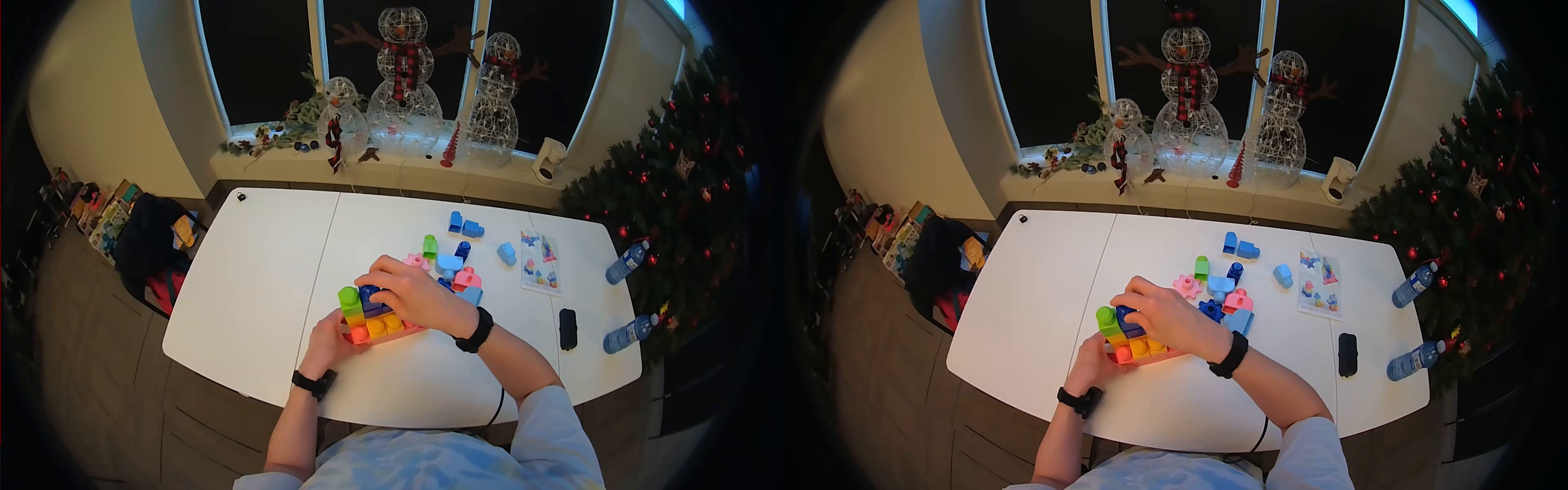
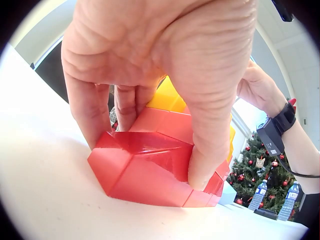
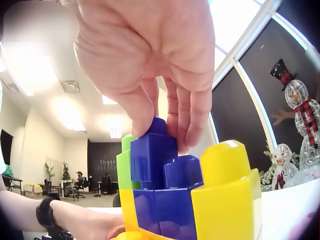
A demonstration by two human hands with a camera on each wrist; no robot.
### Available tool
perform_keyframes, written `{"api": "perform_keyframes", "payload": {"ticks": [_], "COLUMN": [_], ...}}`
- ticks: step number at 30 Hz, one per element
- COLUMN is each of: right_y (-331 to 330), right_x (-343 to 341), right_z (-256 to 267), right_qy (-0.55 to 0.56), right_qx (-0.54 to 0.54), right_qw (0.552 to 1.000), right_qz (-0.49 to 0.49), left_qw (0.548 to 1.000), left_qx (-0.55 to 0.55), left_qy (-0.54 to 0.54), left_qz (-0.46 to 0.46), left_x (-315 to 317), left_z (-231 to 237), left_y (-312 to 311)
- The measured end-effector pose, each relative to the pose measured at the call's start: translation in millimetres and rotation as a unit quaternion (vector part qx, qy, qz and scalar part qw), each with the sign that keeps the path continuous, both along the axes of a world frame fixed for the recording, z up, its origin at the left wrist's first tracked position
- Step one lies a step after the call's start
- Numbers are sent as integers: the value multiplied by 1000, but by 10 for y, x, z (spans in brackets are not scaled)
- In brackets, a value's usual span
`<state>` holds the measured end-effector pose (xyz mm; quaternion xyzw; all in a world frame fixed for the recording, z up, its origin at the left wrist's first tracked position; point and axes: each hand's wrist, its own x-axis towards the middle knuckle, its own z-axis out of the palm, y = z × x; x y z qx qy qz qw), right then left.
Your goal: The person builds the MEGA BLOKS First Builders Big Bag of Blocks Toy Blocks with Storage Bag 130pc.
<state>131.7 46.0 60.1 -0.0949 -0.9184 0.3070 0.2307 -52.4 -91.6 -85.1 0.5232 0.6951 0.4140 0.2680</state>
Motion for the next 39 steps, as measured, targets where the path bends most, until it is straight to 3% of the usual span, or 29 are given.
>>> {"api": "perform_keyframes", "payload": {"ticks": [12,18,20,22,24,25,27,30,37,39], "right_y": [-23,75,244,621,1085,1262,1573,1765,1697,1661], "right_x": [-13,74,220,377,568,662,816,960,945,877], "right_z": [-86,-8,217,221,7,-165,-535,-1086,-1189,-1087], "right_qy": [12,27,123,121,68,69,-99,-119,-150,-73], "right_qx": [35,0,-24,1,37,39,87,125,57,64], "right_qw": [999,1000,990,977,963,963,937,936,921,920], "right_qz": [12,14,-63,-173,-257,-259,-324,-306,-354,-380], "left_qw": [1000,1000,999,999,999,998,993,986,980,979], "left_qx": [4,6,4,10,18,58,100,116,124,132], "left_qy": [27,-12,5,25,45,0,-64,-112,-155,-154], "left_qz": [-7,-22,-37,-24,-16,2,3,-33,-22,-14], "left_x": [-1,-26,-11,-18,-36,-49,-37,-26,87,89], "left_z": [23,-25,64,269,466,529,745,851,823,793], "left_y": [-4,-6,-32,-71,-53,-39,-21,37,111,128]}}
